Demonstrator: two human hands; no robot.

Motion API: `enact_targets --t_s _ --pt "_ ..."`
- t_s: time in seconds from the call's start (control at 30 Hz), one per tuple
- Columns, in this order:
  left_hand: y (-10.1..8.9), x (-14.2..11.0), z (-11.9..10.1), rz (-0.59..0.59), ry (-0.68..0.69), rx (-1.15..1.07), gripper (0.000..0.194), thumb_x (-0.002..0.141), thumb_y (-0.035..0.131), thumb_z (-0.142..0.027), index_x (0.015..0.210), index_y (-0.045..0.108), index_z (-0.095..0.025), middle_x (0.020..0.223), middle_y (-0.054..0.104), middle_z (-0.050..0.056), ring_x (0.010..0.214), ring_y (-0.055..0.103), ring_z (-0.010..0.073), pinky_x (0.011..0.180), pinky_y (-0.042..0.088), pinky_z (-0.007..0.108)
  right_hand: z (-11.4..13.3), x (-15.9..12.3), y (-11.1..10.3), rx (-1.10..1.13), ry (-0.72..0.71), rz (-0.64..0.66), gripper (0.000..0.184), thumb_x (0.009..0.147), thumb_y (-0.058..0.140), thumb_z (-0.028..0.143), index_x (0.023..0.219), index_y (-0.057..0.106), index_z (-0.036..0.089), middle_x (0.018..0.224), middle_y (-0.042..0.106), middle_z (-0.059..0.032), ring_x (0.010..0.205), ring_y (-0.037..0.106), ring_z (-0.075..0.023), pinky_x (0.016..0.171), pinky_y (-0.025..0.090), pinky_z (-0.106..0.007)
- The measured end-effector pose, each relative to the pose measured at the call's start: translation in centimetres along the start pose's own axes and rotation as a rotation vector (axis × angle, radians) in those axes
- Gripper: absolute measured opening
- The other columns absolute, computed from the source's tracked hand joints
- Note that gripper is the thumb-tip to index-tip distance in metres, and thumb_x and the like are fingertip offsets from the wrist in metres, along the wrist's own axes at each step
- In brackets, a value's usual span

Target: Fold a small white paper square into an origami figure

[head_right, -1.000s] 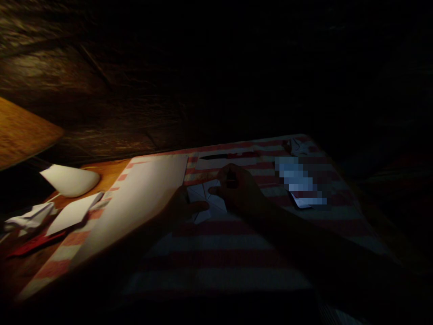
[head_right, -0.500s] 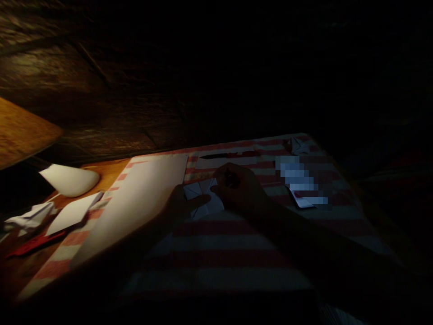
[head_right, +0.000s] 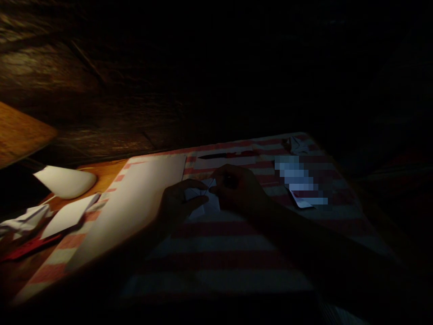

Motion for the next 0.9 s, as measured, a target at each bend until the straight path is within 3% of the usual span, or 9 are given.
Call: enact_targets --t_s 0.1,0.23,0.47,0.67,0.77,0.9 --pt "-0.1 -0.1 0.3 -0.017 -0.07 0.004 0.018 0.065 0.082 -0.02 0.082 0.077 -0.02 0.063 0.067 -0.003 0.047 0.048 0.0086 0.042 0.035 0.019 0.2 0.0 -0.1 -0.009 -0.016 -0.008 0.021 0.076 0.08 0.02 0.094 0.069 0.021 0.085 0.064 0.0014 0.076 0.059 -0.0134 0.068 0.048 -0.027" --pt "-0.1 -0.1 0.2 -0.032 -0.091 -0.037 0.019 0.063 0.082 -0.018 0.08 0.074 -0.019 0.071 0.071 -0.002 0.05 0.053 0.0094 0.044 0.04 0.019 0.2 -0.1 -0.1 -0.012 -0.013 -0.011 0.02 0.076 0.081 0.021 0.091 0.068 0.021 0.083 0.064 0.0015 0.073 0.06 -0.0127 0.067 0.048 -0.027" --pt "-0.1 -0.2 0.6 -0.041 -0.135 -0.037 0.017 0.066 0.081 -0.021 0.08 0.072 -0.02 0.059 0.063 -0.005 0.04 0.044 0.0074 0.037 0.033 0.019 0.8 -0.2 -0.2 -0.112 -0.016 -0.017 0.024 0.078 0.079 0.019 0.1 0.068 0.021 0.084 0.068 -0.0004 0.071 0.065 -0.0145 0.063 0.05 -0.027" --pt "-0.3 -0.1 0.1 -0.065 -0.054 0.005 0.016 0.065 0.082 -0.019 0.079 0.074 -0.02 0.079 0.076 0.001 0.071 0.069 0.0177 0.061 0.055 0.026 3.1 -0.6 -0.3 -0.3 -0.258 -0.061 0.021 0.077 0.077 0.012 0.092 0.066 0.02 0.097 0.065 -0.002 0.08 0.063 -0.0141 0.067 0.051 -0.027" --pt "0.0 -0.2 0.2 -0.037 -0.045 -0.064 0.017 0.066 0.082 -0.017 0.081 0.075 -0.021 0.093 0.08 0.004 0.086 0.073 0.0205 0.075 0.059 0.031 3.1 -0.8 -0.1 -0.328 -0.245 -0.02 0.013 0.081 0.072 0.012 0.087 0.063 0.019 0.084 0.065 0.0008 0.07 0.059 -0.0117 0.061 0.046 -0.025" --pt "-0.1 -0.2 0.1 -0.023 -0.031 -0.032 0.017 0.067 0.081 -0.015 0.082 0.076 -0.021 0.087 0.079 0.001 0.079 0.071 0.0175 0.07 0.056 0.027 3.2 -0.8 0.2 -0.344 -0.231 0.055 0.019 0.083 0.07 0.013 0.1 0.069 0.019 0.082 0.067 0.0012 0.067 0.057 -0.0114 0.059 0.043 -0.024"
Point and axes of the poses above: each hand's wrist, its own x-axis towards the middle knuckle, its own y-axis out of the palm, z = x × y, the point moved 8 cm from there along x, towards the middle knuckle
